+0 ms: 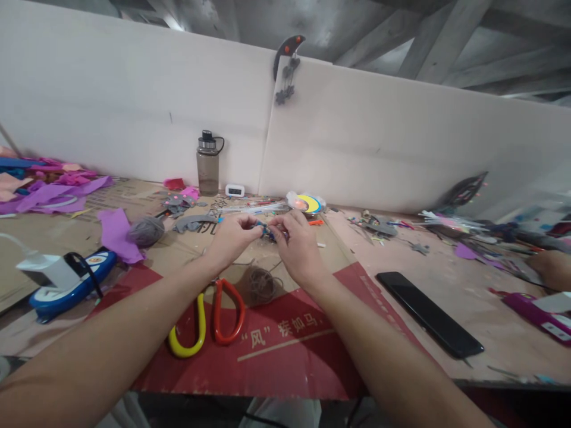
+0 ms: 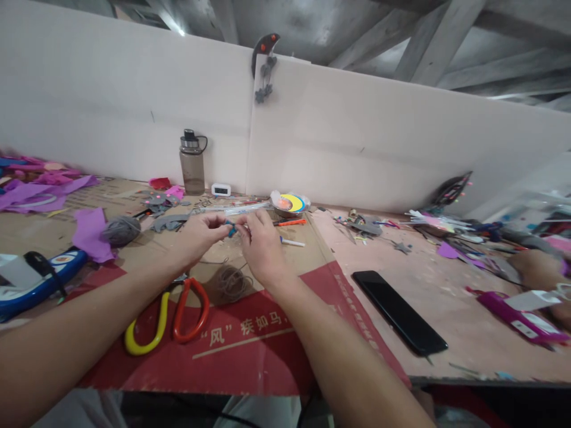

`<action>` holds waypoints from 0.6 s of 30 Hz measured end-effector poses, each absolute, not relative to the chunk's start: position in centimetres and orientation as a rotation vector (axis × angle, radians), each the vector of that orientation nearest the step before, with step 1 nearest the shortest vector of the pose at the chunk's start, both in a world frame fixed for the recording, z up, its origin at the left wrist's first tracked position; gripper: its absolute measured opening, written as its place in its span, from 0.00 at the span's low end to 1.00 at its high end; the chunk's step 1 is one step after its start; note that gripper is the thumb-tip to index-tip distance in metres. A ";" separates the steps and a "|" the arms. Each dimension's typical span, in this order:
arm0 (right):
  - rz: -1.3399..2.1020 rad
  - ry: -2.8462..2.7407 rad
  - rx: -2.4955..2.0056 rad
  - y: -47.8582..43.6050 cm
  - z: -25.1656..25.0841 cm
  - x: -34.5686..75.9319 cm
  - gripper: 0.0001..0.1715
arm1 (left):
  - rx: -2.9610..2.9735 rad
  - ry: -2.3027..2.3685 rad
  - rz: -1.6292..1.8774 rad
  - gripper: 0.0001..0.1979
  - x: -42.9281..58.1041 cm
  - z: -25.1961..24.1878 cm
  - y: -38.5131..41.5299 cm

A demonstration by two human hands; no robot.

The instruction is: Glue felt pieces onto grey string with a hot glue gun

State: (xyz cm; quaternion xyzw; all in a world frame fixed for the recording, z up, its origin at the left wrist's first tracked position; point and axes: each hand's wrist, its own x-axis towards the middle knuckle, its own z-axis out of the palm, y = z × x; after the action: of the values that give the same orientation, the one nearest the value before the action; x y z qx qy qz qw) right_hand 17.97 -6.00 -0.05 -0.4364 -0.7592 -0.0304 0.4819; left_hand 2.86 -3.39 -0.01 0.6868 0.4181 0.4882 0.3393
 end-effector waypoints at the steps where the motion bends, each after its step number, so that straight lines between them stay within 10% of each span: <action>1: -0.096 -1.863 -1.068 -5.9 -0.1 18.0 0.07 | 1.792 1.084 1.258 0.04 2.9 -0.1 -3.3; 18: -0.219 -1.892 -1.203 -5.3 -0.6 18.2 0.06 | 1.811 1.038 1.146 0.07 2.8 -0.1 -3.2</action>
State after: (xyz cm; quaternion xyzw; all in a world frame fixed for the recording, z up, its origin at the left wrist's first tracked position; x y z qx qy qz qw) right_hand 18.20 -5.28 -0.58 -0.4822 -0.7583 -0.0879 0.4298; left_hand 2.78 -3.16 -0.06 0.7061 0.4050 0.4468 0.3711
